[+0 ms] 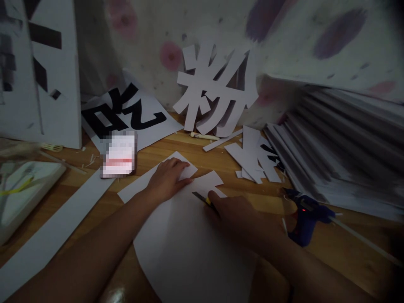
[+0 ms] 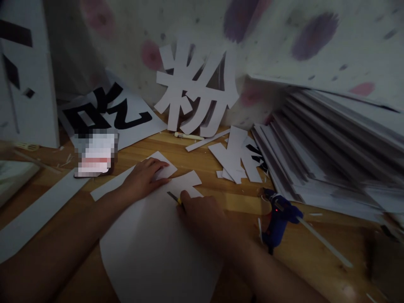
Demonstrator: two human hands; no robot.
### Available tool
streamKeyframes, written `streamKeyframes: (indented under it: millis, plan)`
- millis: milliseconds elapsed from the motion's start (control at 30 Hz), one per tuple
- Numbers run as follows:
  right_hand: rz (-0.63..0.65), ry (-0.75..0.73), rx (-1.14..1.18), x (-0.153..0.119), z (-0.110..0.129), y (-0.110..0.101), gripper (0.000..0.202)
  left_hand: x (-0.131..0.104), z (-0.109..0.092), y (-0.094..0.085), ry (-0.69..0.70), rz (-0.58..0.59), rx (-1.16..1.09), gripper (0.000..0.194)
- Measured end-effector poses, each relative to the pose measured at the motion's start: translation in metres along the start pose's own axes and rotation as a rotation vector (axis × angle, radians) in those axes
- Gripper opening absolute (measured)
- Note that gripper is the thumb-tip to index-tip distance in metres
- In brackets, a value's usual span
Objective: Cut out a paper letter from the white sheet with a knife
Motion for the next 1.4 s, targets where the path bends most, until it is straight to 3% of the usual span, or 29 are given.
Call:
streamKeyframes:
  millis: [600, 1067, 1400]
  plan:
    - [-0.020, -0.018, -0.058, -0.001, 0.001, 0.005, 0.021, 0.001, 0.000, 0.000, -0.028, 0.019, 0.011, 0.041]
    - [0.067, -0.032, -0.135, 0.007, 0.002, 0.012, 0.022, 0.001, 0.000, 0.000, -0.023, 0.018, 0.011, 0.042]
    - [0.037, -0.077, -0.158, 0.010, 0.008, 0.009, 0.019, 0.000, -0.003, 0.000, -0.020, 0.016, 0.021, 0.043]
Point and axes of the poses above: each hand's wrist, its own x-axis towards the middle knuckle, its own y-axis out of the palm, z = x × y, the point moved 7 cm from there along x, towards the middle knuckle, and after that the axes turned 8 degrees about -y, right-handed, at the moved point
